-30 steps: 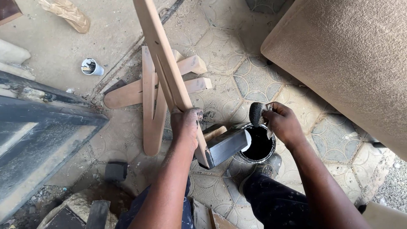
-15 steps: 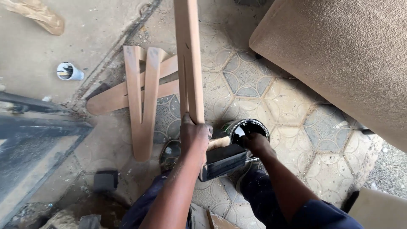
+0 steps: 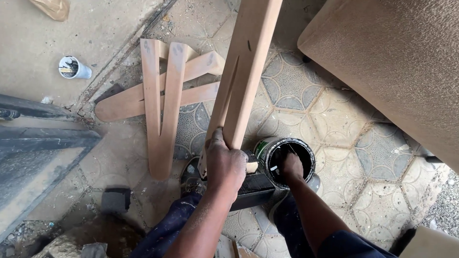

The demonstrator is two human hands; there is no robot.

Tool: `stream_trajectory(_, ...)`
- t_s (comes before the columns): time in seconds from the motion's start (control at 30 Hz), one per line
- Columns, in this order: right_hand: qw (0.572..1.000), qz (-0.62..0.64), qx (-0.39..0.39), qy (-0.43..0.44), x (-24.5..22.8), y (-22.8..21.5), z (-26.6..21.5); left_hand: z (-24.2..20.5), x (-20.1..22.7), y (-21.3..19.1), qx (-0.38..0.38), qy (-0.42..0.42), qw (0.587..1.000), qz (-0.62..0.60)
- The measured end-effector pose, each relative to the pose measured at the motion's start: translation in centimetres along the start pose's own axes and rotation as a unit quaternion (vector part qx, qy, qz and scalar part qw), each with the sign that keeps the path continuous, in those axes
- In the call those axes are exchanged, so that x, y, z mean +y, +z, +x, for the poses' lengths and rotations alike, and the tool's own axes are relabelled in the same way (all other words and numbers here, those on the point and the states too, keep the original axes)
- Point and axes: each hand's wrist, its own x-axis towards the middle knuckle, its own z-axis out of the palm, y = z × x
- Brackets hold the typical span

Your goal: Painting wooden furniture legs with black paint using a sponge applicator.

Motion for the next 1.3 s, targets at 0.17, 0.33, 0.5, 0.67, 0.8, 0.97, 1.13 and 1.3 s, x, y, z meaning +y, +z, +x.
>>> stream_trajectory(0.17, 0.999, 0.015, 0.011, 0.026, -0.9, 0.2, -0.9, -0.6, 0.7, -0.5, 0.005, -0.021, 0.999, 0.044)
stream_trajectory(0.33, 0.999, 0.025, 0.020, 0.043, -1.4, -0.5, -1.8, 0.1, 0.1, -0.2, 0.006, -0.039, 0.999, 0.021)
stream_trajectory(0.5, 0.978, 0.151, 0.019, 0.145, 9.6, 7.4, 13.4, 0.7, 0.0, -0.6, 0.000, -0.038, 0.999, -0.010)
stream_trajectory(0.67, 0.861, 0.432, -0.143, 0.227, 6.8, 2.7, 7.5, 1.0, -0.2, -1.0, 0.008, -0.003, 1.000, -0.008)
stream_trajectory(0.8, 0.841, 0.464, -0.138, 0.242, 6.4, 2.5, 7.1, 1.4, -0.8, -0.8, 0.012, 0.012, 1.000, -0.012)
stream_trajectory(0.97, 0.880, 0.380, -0.212, 0.190, 3.1, -0.7, 3.8, 1.1, -0.6, -1.0, 0.016, 0.009, 1.000, -0.021)
stream_trajectory(1.13, 0.885, 0.351, -0.250, 0.177, 3.0, -2.7, 3.5, 1.3, -0.3, -1.0, 0.013, 0.004, 0.999, -0.039)
stream_trajectory(1.3, 0.954, 0.238, -0.145, 0.107, 4.4, -0.4, 6.8, 1.3, -0.4, -1.1, 0.017, 0.007, 0.999, -0.051)
